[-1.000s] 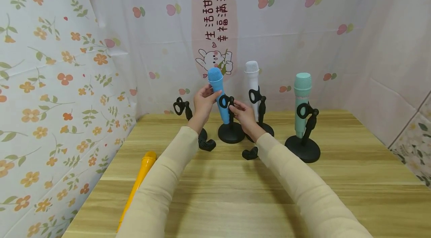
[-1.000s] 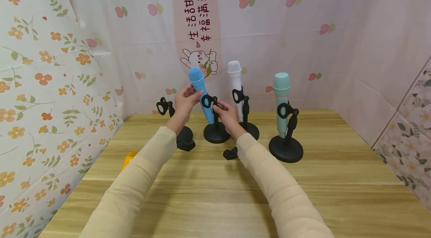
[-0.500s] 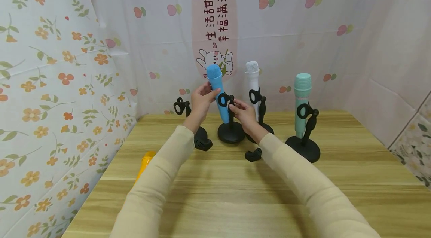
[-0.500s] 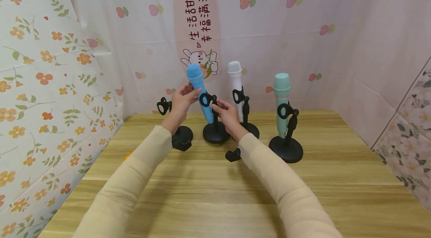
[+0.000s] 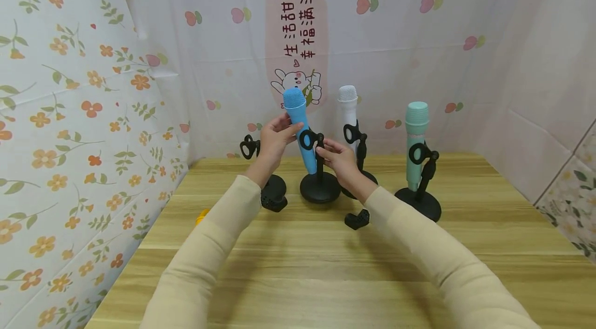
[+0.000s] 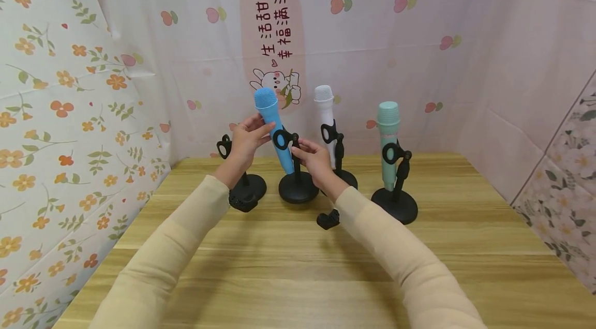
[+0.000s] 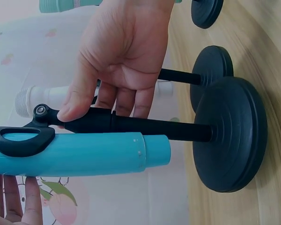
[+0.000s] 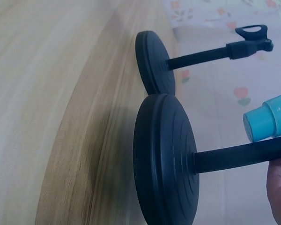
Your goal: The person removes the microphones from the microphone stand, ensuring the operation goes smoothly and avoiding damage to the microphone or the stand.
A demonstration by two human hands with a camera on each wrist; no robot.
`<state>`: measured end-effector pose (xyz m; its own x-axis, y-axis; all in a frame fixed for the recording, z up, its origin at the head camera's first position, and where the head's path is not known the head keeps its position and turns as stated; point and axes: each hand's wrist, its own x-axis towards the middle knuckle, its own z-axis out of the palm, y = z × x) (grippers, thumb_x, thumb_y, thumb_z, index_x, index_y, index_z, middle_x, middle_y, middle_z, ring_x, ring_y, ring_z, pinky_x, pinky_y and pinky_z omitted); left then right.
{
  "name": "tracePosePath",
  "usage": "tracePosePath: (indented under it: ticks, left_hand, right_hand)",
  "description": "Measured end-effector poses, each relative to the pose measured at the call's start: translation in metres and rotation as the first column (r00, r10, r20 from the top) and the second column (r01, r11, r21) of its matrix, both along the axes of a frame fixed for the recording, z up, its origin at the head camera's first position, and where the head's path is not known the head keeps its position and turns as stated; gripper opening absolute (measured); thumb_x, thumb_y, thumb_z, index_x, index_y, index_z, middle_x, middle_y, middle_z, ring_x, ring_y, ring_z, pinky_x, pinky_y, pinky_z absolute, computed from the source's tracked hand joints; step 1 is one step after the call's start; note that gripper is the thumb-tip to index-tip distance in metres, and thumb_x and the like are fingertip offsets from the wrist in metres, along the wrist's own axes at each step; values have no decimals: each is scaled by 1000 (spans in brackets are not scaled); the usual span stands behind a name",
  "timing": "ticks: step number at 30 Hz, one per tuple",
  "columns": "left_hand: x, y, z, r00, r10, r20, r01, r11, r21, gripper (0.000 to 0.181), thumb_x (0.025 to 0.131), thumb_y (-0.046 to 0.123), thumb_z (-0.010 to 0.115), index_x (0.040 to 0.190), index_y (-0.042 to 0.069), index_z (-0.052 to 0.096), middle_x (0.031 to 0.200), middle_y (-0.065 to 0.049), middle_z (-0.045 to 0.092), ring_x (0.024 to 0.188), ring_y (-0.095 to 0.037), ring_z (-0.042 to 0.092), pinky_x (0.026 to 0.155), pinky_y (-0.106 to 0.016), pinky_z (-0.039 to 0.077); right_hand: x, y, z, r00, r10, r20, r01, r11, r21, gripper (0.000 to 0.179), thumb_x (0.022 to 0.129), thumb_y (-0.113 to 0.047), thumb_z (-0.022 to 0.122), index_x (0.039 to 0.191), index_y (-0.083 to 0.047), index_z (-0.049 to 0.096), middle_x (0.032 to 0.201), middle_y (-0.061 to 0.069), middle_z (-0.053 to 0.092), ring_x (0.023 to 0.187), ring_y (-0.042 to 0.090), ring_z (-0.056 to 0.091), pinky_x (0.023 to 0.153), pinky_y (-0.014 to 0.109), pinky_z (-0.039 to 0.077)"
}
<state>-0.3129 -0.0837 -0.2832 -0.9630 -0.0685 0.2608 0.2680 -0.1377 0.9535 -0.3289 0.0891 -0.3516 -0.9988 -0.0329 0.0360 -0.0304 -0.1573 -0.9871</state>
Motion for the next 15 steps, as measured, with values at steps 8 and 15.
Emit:
tracePosePath:
  ticks: [8,15]
  left_hand:
    - [8,-4,2,1000,-24,-5,23,1000,-18,44,87,13,75,129,7,62,123,-13,65,106,-22,66,91,-40,55]
    - [16,-6,2,999,-51,2,51,998,-25,45,86,13,75,129,6,61,123,-14,65,105,-21,66,91,-41,55]
  right_hand:
    - [10,0,2,999,44,20,-43,999,-33,46,94,-11,65,138,-6,53,125,7,56,109,14,60,100,38,48]
    - [21,5,3,996,79,36,-78,997,-29,49,95,-12,64,141,-6,50,132,8,53,115,15,57,100,36,47]
